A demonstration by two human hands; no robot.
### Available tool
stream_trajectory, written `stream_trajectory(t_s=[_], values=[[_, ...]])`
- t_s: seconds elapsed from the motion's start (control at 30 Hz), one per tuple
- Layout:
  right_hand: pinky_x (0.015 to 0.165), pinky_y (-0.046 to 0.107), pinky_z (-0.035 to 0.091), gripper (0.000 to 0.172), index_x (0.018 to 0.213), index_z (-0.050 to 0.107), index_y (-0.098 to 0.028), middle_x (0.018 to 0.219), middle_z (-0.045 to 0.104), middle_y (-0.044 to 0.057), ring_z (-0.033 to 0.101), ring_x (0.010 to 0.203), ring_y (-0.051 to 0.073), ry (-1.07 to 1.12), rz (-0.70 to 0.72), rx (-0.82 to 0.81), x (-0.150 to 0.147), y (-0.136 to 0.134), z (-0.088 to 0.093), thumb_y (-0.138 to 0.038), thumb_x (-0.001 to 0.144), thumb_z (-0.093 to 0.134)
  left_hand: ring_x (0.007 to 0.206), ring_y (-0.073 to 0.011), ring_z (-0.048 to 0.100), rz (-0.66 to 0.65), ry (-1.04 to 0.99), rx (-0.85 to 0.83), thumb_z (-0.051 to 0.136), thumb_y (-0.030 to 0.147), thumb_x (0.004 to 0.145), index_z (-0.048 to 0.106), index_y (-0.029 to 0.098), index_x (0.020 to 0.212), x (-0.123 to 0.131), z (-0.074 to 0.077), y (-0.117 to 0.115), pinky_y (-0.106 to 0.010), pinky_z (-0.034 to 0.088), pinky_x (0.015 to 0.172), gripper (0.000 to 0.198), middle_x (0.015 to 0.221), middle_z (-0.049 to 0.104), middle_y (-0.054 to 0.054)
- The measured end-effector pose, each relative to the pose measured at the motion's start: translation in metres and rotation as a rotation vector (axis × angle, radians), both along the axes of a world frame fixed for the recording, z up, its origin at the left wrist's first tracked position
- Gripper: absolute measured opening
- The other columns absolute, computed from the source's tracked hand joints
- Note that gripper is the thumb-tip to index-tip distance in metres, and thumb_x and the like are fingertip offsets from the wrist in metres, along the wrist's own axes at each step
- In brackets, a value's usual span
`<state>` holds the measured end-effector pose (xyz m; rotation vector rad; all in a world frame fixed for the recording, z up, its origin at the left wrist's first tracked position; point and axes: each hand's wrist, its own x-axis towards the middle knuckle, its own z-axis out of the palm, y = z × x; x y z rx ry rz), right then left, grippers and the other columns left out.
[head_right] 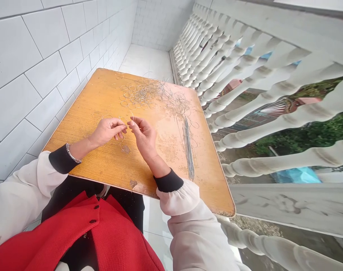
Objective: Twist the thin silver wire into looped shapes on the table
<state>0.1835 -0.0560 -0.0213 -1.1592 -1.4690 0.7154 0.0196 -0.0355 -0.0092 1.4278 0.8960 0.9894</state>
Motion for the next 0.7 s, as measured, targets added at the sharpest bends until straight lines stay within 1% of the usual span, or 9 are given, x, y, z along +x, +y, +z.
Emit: stream_trajectory(t_s=[0.1,0.13,0.2,0.3,0.37,0.47,0.53,0.6,0.7], values=[[0.058,0.027,0.053,0.035,0.094,0.072,-0.019,0.075,0.073,0.004,0.064,0.063,0.013,0.022,-0.035,-0.025,0.001,0.000,0.004,-0.053,0.089,0.063,0.051,-0.0076,0.062,-0.134,0.078,-0.062,0.074,0.023,0.084,0.066,0.012,0.070,-0.002,0.001,0.000,-0.018,0.046,0.047,0.020,0.066,0.068,-0.002],[0.054,0.026,0.051,0.035,0.092,0.073,-0.018,0.071,0.071,0.003,0.061,0.059,0.012,0.022,-0.044,-0.040,0.002,0.000,0.005,-0.052,0.088,0.063,0.051,-0.0079,0.063,-0.143,0.094,-0.086,0.075,0.027,0.084,0.066,0.012,0.069,-0.005,0.003,0.000,-0.018,0.046,0.047,0.023,0.066,0.069,-0.003],[0.049,0.024,0.047,0.036,0.089,0.073,-0.017,0.067,0.069,0.002,0.058,0.054,0.011,-0.004,-0.066,-0.068,0.002,0.000,0.005,-0.052,0.088,0.064,0.052,-0.0081,0.063,-0.095,0.083,-0.109,0.076,0.035,0.084,0.066,0.012,0.073,-0.009,0.007,0.002,-0.017,0.045,0.046,0.028,0.068,0.070,-0.004],[0.050,0.025,0.046,0.037,0.084,0.074,-0.017,0.064,0.068,0.002,0.058,0.052,0.011,-0.114,-0.109,-0.054,0.002,0.000,0.005,-0.051,0.090,0.061,0.053,-0.0079,0.064,-0.017,-0.007,-0.075,0.078,0.042,0.082,0.067,0.013,0.086,-0.014,0.014,0.003,-0.016,0.044,0.047,0.031,0.072,0.072,-0.004],[0.052,0.025,0.046,0.036,0.082,0.073,-0.019,0.063,0.067,0.002,0.059,0.053,0.012,-0.252,-0.157,0.020,0.003,-0.001,0.004,-0.048,0.094,0.056,0.055,-0.0075,0.064,-0.044,-0.047,-0.049,0.079,0.045,0.081,0.067,0.014,0.088,-0.014,0.016,0.001,-0.016,0.044,0.047,0.034,0.077,0.073,-0.004],[0.056,0.026,0.042,0.032,0.082,0.074,-0.020,0.062,0.067,0.003,0.061,0.058,0.014,-0.533,-0.268,0.157,0.005,-0.001,0.004,-0.038,0.096,0.051,0.054,-0.0070,0.063,-0.108,-0.077,-0.032,0.079,0.048,0.079,0.068,0.013,0.083,-0.010,0.016,-0.003,-0.017,0.043,0.046,0.037,0.083,0.074,-0.006],[0.055,0.027,0.038,0.028,0.083,0.074,-0.020,0.063,0.068,0.004,0.060,0.059,0.016,-0.707,-0.332,0.221,0.005,-0.001,0.005,-0.031,0.094,0.050,0.053,-0.0072,0.061,-0.118,-0.084,-0.021,0.080,0.045,0.078,0.069,0.013,0.082,-0.006,0.016,-0.007,-0.017,0.043,0.046,0.034,0.078,0.073,-0.004],[0.054,0.027,0.034,0.025,0.086,0.074,-0.020,0.065,0.070,0.005,0.059,0.058,0.017,-0.832,-0.351,0.266,0.003,-0.001,0.005,-0.027,0.092,0.050,0.050,-0.0068,0.057,-0.102,-0.075,0.002,0.082,0.037,0.077,0.071,0.014,0.083,-0.002,0.016,-0.012,-0.018,0.042,0.046,0.026,0.068,0.068,-0.001],[0.053,0.027,0.032,0.024,0.087,0.073,-0.021,0.066,0.071,0.005,0.059,0.060,0.017,-0.922,-0.346,0.315,-0.002,-0.003,0.006,-0.023,0.090,0.050,0.048,-0.0044,0.048,-0.013,-0.059,0.082,0.082,0.023,0.074,0.074,0.015,0.078,0.004,0.020,-0.018,-0.019,0.037,0.046,0.012,0.064,0.065,0.002]])
